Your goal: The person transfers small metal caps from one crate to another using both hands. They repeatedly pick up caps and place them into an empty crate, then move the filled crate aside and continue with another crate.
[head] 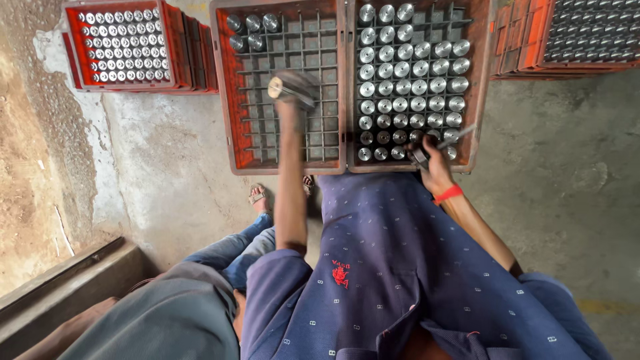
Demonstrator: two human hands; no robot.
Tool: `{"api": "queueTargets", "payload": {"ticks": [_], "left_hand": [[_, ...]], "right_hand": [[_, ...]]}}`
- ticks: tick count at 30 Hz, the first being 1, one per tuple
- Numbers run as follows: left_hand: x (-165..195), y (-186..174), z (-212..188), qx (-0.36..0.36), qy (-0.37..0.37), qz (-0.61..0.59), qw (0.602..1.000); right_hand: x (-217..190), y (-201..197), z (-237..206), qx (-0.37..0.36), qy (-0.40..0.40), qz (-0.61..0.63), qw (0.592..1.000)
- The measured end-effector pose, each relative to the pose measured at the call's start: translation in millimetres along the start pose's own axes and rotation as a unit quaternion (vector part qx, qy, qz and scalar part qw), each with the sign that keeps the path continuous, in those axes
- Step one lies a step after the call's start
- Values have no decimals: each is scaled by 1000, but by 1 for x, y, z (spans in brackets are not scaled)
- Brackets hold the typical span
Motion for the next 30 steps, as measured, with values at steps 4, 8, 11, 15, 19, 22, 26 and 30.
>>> {"api": "queueTargets", "payload": {"ticks": [4,8,11,15,19,22,26,30], "left_hand": [[-101,44,-55,-76,-97,131,984],[-136,77,-113,-82,26,430,899],[-149,96,-133,-60,22,538,840],[-170,117,-138,-122,-42,564,816],[-189,126,-137,-161,-75,570,802],[-199,135,-139,-212,-88,553,801],[-184,149,-118,-215,-22,567,795],[-160,162,-47,-103,-22,617,780]], "right_hand": [[-12,44,17,-71,-88,-10,994],[-34,73,15,-78,-125,-9,989],[-46,86,9,-86,-130,-17,988],[-55,85,-2,-128,-153,-54,978],[-54,72,-4,-215,-184,-98,954],[-48,35,10,-162,-123,-54,978],[-66,-21,38,-46,-151,61,986],[-104,-78,47,17,-208,133,969]]}}
Point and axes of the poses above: each hand's wrist, its own z-axis towards the middle knuckle, its own y-axis out of the palm, x = y × z, the point moved 7 cm from there along z, towards the middle knuckle, and after that the axes turned 10 degrees about -y, right-handed, at the moved point
